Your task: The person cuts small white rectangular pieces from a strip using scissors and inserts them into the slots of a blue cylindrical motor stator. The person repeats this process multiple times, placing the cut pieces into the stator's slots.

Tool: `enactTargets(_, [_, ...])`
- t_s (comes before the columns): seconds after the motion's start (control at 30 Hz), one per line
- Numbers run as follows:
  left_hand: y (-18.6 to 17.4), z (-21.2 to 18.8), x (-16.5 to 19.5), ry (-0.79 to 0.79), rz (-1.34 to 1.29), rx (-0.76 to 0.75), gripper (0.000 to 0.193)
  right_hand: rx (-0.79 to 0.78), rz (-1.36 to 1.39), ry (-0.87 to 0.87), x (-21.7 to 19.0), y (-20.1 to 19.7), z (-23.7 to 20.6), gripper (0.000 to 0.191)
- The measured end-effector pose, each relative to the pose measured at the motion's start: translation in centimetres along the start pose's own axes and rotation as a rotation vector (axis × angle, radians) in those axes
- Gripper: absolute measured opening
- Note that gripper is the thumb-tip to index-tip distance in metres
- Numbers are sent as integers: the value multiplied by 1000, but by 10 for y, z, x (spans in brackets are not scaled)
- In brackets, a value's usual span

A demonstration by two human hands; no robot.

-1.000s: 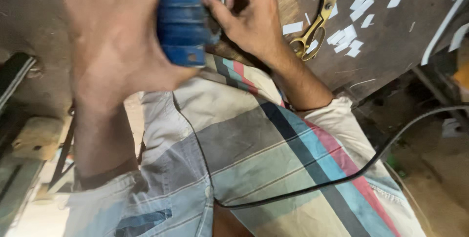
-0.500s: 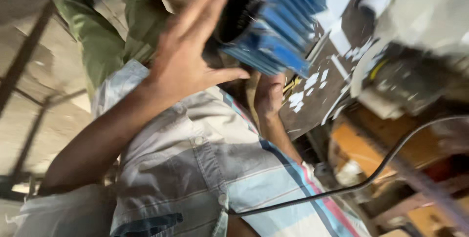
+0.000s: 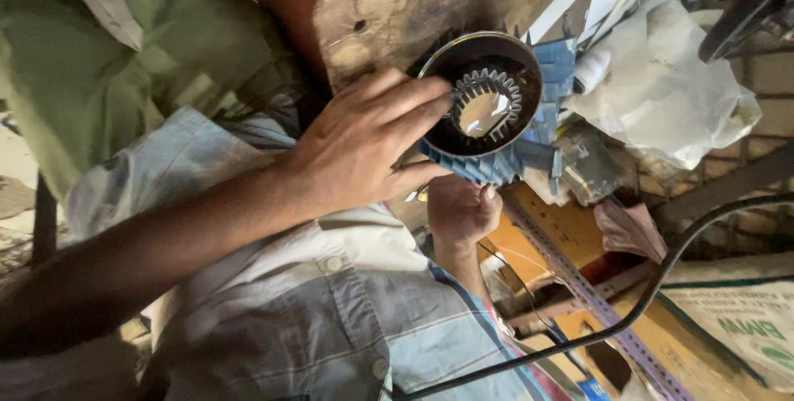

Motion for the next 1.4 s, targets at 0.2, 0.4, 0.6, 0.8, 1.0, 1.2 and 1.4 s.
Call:
enactTargets(0.2, [6, 12, 3, -33, -32, -59, 70, 36, -18, 9, -6, 13, 8, 66])
enactTargets(0.4, [59, 26, 17, -72, -68, -100, 71, 83, -24, 42, -17, -29, -7, 66])
enactTargets(0.6, [75, 34, 14, -128, -114, -172, 73, 117, -22, 68, -22, -44, -13, 65])
enactTargets(0.8, [84, 35, 14, -119, -91, -165, 76, 129, -13, 82, -22, -48, -13, 65])
enactTargets(1.0, [95, 34, 13, -37, 49, -250, 74, 140, -23, 107, -21, -48, -16, 64])
enactTargets(1.2, [95, 34, 11, -101, 2, -182, 82, 133, -21, 119, -23, -46, -13, 64])
enactTargets(1.4, [98, 32, 11, -66, 1, -140, 79, 124, -27, 127, -23, -46, -13, 64])
Point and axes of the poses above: each hand's wrist, its own z-axis towards the middle knuckle, its own y-axis out of the palm, x = y × z, the point moved 5 cm from there along z, towards the middle knuckle, and after that the axes turned 4 degrees about y, right-handed, at the moved point
